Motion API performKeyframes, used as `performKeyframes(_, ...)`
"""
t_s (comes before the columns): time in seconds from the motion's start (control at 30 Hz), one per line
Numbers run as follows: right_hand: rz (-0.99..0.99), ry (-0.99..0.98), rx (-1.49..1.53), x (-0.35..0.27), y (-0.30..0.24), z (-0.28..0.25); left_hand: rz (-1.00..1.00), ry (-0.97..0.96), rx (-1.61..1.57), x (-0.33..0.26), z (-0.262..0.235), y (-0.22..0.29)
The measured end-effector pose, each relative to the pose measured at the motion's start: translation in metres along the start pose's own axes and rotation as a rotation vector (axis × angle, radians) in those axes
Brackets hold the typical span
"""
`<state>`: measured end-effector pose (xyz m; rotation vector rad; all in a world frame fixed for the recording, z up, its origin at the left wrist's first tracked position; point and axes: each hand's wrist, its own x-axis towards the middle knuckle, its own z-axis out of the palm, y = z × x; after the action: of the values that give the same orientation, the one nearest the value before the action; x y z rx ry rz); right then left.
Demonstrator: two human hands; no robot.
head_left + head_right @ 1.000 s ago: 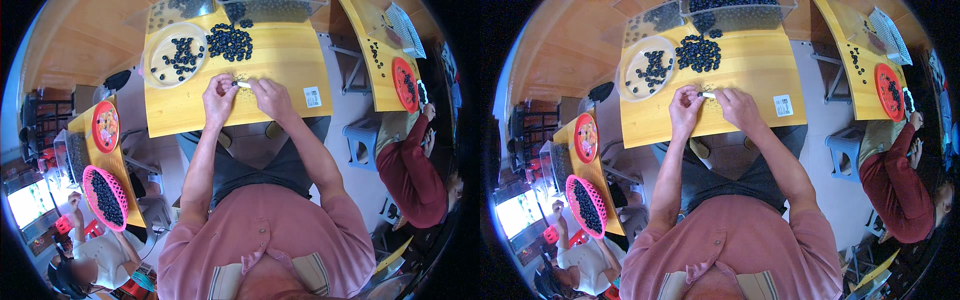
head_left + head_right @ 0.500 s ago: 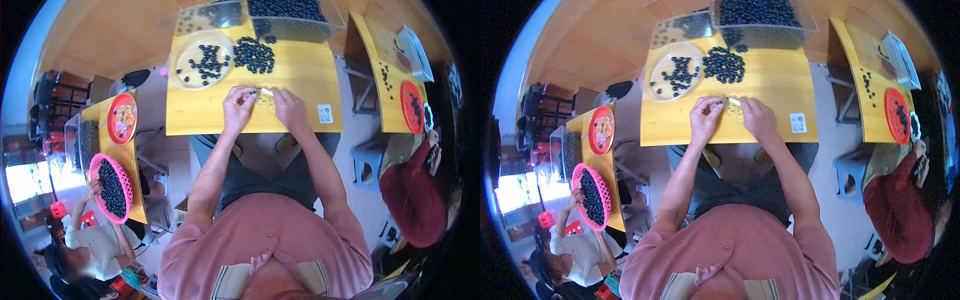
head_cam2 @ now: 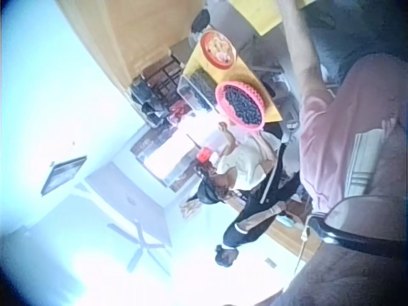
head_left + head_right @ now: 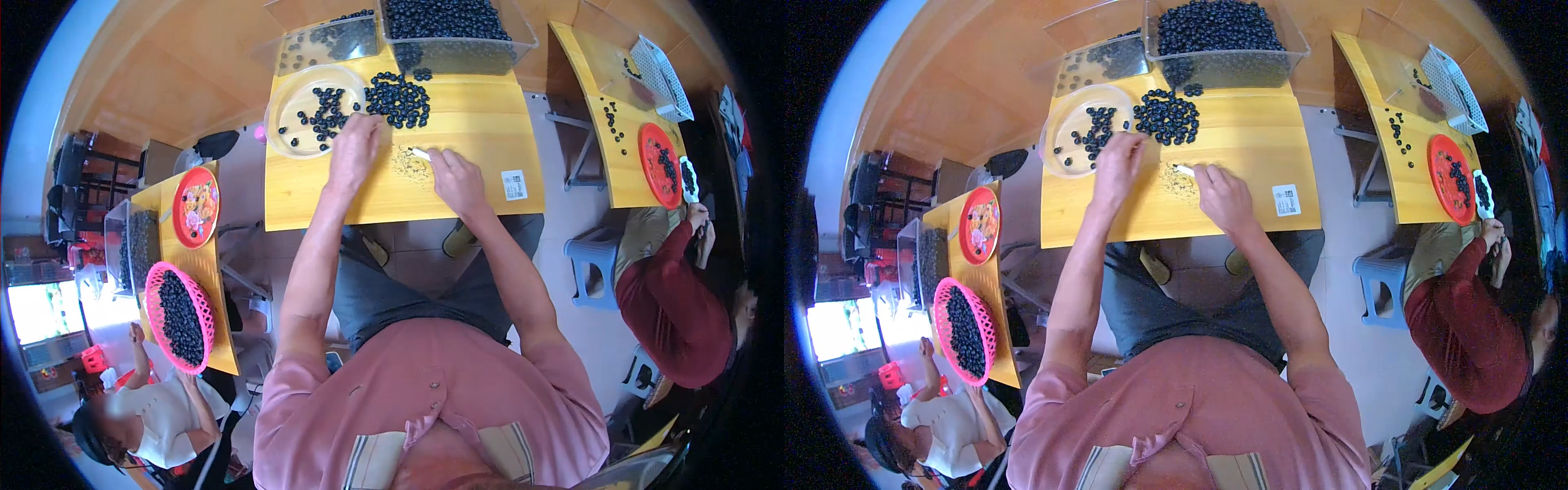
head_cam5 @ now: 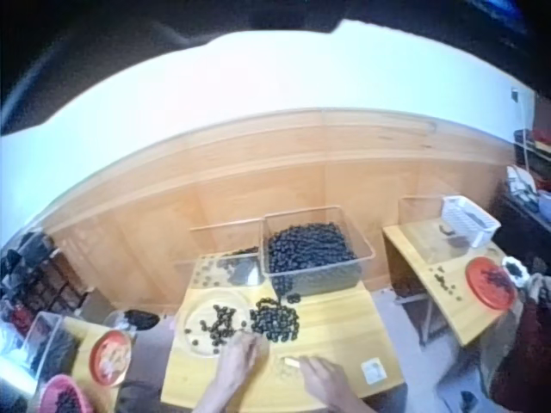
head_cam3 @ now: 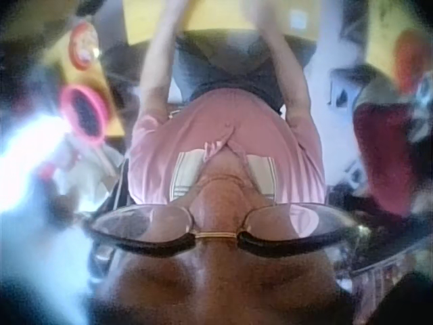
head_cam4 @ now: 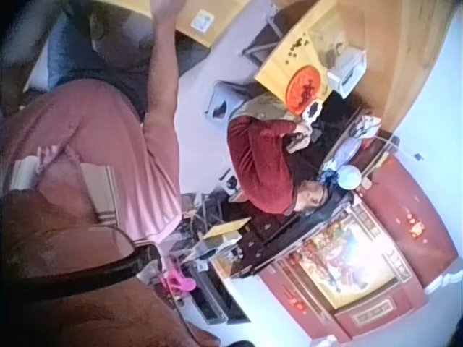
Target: The person sits at a yellow table and repeatedly picks up dark round fruit, using a small white tool to remove the pit from each piece. The pitted fruit is placed into a clear bowl while the pits are discarded onto the table surface. The process continues steadily throughout the clip.
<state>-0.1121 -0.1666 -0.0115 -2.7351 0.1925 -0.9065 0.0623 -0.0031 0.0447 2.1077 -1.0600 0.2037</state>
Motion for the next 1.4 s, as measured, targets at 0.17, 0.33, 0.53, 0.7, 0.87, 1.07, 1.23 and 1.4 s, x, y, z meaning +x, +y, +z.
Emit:
performKeyframes(0.17,0.001,0.006,-0.017,0.001,-0.002,-0.003,-0.008,-0.109,0.090,0.003,0.042,-0.002)
performKeyframes(0.33,0.008,0.023,-0.007,0.000,-0.001,-0.004,-0.045,-0.152,0.150,0.001,0.038,-0.003)
performKeyframes(0.53,0.039,-0.007,0.002,0.000,-0.003,-0.004,-0.026,-0.166,0.120,-0.003,0.036,-0.008)
performKeyframes(0.7,0.040,-0.008,0.012,0.000,-0.004,-0.004,-0.108,-0.164,0.071,-0.001,0.036,-0.011)
performKeyframes(0.87,0.037,0.000,0.011,-0.001,-0.002,-0.004,-0.384,-0.071,-0.301,-0.023,0.035,0.001)
performKeyframes(1.07,0.019,-0.006,-0.017,0.000,-0.001,-0.004,-0.543,0.023,-0.564,-0.062,0.046,0.006)
performKeyframes(1.23,-0.009,0.008,0.002,0.001,-0.005,-0.007,-0.505,0.063,-0.565,-0.070,0.050,0.006)
performKeyframes(1.4,-0.044,0.010,0.054,-0.002,-0.004,-0.005,-0.497,0.053,-0.597,-0.067,0.049,0.015)
